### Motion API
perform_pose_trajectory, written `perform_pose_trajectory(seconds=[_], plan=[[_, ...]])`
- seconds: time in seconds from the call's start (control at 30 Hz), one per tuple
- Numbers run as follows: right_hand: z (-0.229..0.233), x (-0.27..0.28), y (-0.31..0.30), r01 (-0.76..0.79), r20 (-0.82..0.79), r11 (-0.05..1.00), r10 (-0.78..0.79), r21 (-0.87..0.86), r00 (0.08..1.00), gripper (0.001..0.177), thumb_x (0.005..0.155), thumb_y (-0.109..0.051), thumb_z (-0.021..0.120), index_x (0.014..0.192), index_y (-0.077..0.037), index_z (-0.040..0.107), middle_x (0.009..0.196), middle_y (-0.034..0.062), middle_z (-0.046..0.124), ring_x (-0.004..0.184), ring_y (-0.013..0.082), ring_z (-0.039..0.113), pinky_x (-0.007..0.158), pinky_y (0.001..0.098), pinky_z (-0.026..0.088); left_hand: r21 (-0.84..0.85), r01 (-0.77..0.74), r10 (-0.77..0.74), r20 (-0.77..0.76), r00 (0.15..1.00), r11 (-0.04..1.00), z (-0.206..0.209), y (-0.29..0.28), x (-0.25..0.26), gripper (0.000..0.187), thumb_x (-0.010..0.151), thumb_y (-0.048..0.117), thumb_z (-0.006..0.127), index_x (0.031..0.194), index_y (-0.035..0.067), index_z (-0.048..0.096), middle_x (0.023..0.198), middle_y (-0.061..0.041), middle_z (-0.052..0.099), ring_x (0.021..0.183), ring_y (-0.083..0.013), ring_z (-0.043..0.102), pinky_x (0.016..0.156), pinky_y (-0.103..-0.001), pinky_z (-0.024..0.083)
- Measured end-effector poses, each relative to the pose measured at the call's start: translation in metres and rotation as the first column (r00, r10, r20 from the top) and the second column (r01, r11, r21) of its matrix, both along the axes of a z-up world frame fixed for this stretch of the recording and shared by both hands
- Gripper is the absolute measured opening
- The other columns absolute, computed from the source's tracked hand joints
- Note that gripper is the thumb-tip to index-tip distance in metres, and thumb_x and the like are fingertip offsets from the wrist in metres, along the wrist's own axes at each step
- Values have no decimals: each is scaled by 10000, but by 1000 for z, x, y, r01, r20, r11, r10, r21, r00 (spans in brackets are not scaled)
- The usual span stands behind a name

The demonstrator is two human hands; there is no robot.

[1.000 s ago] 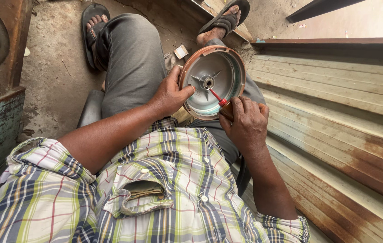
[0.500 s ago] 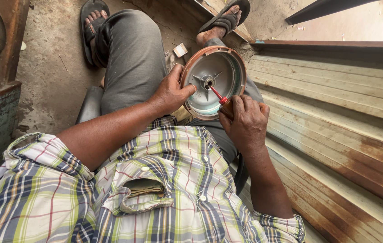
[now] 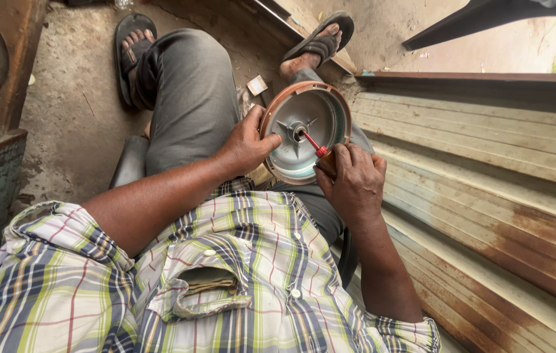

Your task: The person holds a circular metal electrical component, likely a fan motor housing, and uses a red-handled screwdriver to adjust a central screw. The person repeatedly spins the inner rotor by hand to test its movement while seated in a workshop environment.

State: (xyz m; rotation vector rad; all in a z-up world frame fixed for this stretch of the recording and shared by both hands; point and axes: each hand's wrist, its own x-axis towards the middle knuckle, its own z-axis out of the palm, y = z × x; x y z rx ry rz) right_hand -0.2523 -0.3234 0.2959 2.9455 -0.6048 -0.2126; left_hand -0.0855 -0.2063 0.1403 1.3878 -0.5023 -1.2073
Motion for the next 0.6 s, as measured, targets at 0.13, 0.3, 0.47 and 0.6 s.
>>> perform_pose_trajectory(seconds=[0.13, 0.3, 0.47, 0.6], plan=[[2, 1, -2, -8, 1, 1000, 8, -24, 1000, 617, 779, -383, 871, 1249, -59, 636, 1181, 123, 672, 1072, 261, 664, 942, 454, 427, 13, -7, 7, 21, 1000, 1000, -3, 0, -1, 351, 865, 232, 704, 1070, 36, 498, 919, -123, 635, 849, -197, 642, 757, -387, 531], [3, 4, -2, 1, -19, 1000, -1, -21, 1000, 615, 770, -383, 871, 1239, -58, 640, 1171, 134, 671, 1009, 268, 664, 922, 444, 426, 18, -36, 35, 54, 998, 999, -5, 1, -2, 364, 863, 232, 722, 1051, 19, 494, 898, -150, 631, 822, -220, 619, 746, -406, 520], [3, 5, -1, 1, -13, 999, -2, -33, 1000, 620, 766, -383, 863, 1241, -55, 636, 1163, 129, 667, 998, 264, 668, 919, 450, 425, -13, -37, 37, -7, 999, 999, -4, 1, -2, 362, 862, 226, 709, 1096, 29, 516, 948, -135, 657, 874, -197, 649, 782, -378, 533], [1, 2, -2, 23, -27, 999, -24, -46, 999, 631, 754, -374, 862, 1249, -57, 634, 1160, 124, 667, 995, 262, 670, 927, 460, 427, -23, -37, 36, -39, 999, 999, -5, 0, -2, 369, 862, 217, 699, 1119, 23, 518, 989, -130, 667, 910, -191, 660, 808, -371, 547]])
